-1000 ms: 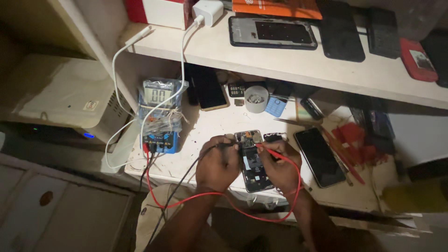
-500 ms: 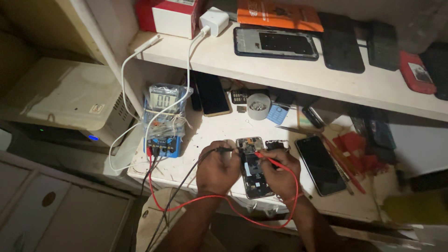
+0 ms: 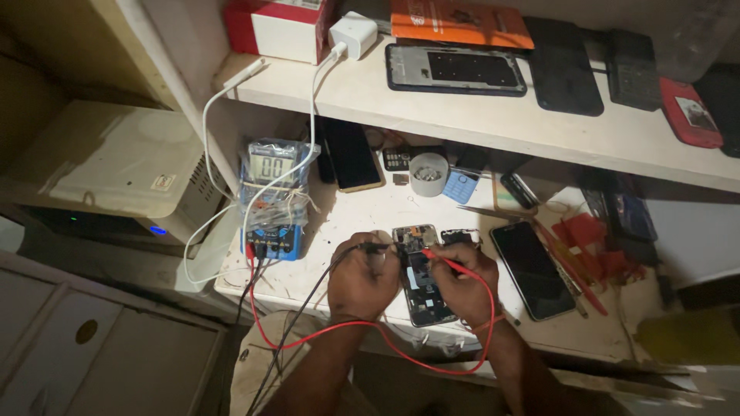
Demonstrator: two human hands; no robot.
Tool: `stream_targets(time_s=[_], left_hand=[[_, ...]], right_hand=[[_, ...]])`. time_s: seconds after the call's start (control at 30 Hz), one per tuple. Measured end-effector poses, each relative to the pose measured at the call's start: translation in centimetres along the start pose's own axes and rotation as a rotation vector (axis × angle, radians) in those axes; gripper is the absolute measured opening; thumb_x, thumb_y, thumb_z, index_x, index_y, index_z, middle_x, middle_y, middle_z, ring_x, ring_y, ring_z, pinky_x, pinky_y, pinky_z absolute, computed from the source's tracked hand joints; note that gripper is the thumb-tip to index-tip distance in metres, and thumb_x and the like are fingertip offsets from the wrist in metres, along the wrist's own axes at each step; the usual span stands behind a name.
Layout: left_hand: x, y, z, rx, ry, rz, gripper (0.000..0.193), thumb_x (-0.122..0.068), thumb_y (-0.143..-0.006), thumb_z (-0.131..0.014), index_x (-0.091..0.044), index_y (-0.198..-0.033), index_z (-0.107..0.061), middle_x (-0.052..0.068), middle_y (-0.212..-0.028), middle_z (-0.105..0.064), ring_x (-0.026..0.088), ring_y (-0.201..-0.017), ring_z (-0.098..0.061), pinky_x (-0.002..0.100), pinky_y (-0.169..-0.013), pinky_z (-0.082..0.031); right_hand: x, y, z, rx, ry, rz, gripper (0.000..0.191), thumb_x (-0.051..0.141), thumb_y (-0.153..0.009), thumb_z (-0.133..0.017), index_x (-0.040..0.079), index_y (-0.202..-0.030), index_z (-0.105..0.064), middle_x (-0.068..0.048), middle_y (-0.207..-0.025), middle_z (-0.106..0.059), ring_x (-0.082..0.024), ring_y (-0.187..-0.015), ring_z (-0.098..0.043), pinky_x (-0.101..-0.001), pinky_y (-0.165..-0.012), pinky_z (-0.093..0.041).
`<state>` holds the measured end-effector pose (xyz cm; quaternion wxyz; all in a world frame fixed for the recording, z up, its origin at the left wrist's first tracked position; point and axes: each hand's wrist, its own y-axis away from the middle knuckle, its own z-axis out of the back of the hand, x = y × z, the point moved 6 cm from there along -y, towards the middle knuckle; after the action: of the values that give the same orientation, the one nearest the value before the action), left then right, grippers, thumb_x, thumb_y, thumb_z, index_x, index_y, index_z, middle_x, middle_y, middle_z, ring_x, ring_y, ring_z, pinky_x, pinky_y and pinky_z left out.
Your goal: The person sits at a repair bench and works on a smartphone. They open the phone, separate the back cover and frame, handle the internal components, and then use a multimeter with red and black probes to test the exposed phone board.
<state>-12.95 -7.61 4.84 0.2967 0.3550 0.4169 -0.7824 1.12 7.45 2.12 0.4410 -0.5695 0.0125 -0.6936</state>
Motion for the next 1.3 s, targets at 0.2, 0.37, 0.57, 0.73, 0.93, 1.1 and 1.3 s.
stream_targets(time_s=[0.2, 0.37, 0.57, 0.73, 0.93, 1.1, 1.3], left_hand=[[-0.1, 0.2, 0.1, -0.017, 0.014, -0.023, 0.02, -0.024, -0.086, -0.073, -0.005, -0.093, -0.073, 0.014, -0.089, -0.073, 0.036, -0.091, -0.068, 0.046, -0.082, -0.054], [0.3, 0.3, 0.0, 0.05, 0.053, 0.121, 0.022, -0.028, -0.087, -0.071, -0.006, -0.087, -0.073, 0.012, -0.093, -0.074, 0.034, -0.09, -0.071, 0.043, -0.082, -0.056], [0.9, 0.2, -0.7, 0.2, -0.026, 0.163, 0.026, -0.032, -0.089, -0.068, -0.009, -0.084, -0.077, 0.011, -0.09, -0.075, 0.033, -0.097, -0.068, 0.044, -0.09, -0.053], [0.0, 1.0, -0.1, -0.048, -0.008, -0.099, 0.021, -0.029, -0.085, -0.069, -0.009, -0.091, -0.076, 0.013, -0.097, -0.075, 0.035, -0.102, -0.068, 0.046, -0.093, -0.052], [0.0, 1.0, -0.6, 0.059, -0.018, -0.01, 0.021, -0.026, -0.086, -0.07, -0.007, -0.094, -0.072, 0.015, -0.093, -0.074, 0.038, -0.093, -0.068, 0.048, -0.084, -0.054], [-0.7, 0.6, -0.3, 0.044, -0.016, 0.014, 0.022, -0.027, -0.087, -0.072, -0.006, -0.091, -0.071, 0.017, -0.085, -0.072, 0.039, -0.086, -0.069, 0.048, -0.079, -0.055], [-1.2, 0.4, -0.2, 0.063, 0.001, -0.1, 0.02, -0.023, -0.084, -0.071, -0.005, -0.093, -0.073, 0.016, -0.088, -0.073, 0.038, -0.088, -0.07, 0.048, -0.085, -0.054]], right_hand=[[0.0, 0.0, -0.1, 0.02, 0.033, -0.005, 0.019, 0.0, -0.084, -0.076, 0.005, -0.101, -0.072, -0.009, -0.092, -0.076, -0.01, -0.078, -0.072, -0.0246, -0.068, -0.058], [0.0, 0.1, -0.2, -0.007, 0.016, 0.018, 0.017, -0.001, -0.084, -0.074, 0.005, -0.099, -0.072, -0.01, -0.095, -0.077, -0.011, -0.082, -0.072, -0.0255, -0.072, -0.057], [-0.6, -0.1, -0.1, -0.009, 0.08, -0.066, 0.014, 0.003, -0.083, -0.076, 0.006, -0.097, -0.076, -0.007, -0.083, -0.076, -0.01, -0.071, -0.07, -0.0249, -0.065, -0.056], [-0.7, 0.0, -0.1, 0.034, 0.061, -0.072, 0.014, 0.003, -0.085, -0.072, 0.006, -0.097, -0.078, -0.007, -0.088, -0.076, -0.01, -0.077, -0.07, -0.0249, -0.069, -0.056], [0.0, 0.0, 0.3, 0.057, -0.05, -0.124, 0.01, 0.003, -0.086, -0.071, 0.004, -0.095, -0.076, -0.007, -0.082, -0.075, -0.008, -0.075, -0.068, -0.0248, -0.068, -0.054], [0.9, -0.3, 0.5, 0.046, 0.006, -0.145, 0.011, 0.005, -0.083, -0.072, 0.004, -0.094, -0.076, -0.006, -0.078, -0.075, -0.009, -0.069, -0.067, -0.025, -0.063, -0.053], [1.2, -0.6, 0.5, 0.018, 0.032, -0.156, 0.008, 0.005, -0.084, -0.073, 0.005, -0.09, -0.078, -0.006, -0.076, -0.076, -0.008, -0.071, -0.069, -0.025, -0.064, -0.055]])
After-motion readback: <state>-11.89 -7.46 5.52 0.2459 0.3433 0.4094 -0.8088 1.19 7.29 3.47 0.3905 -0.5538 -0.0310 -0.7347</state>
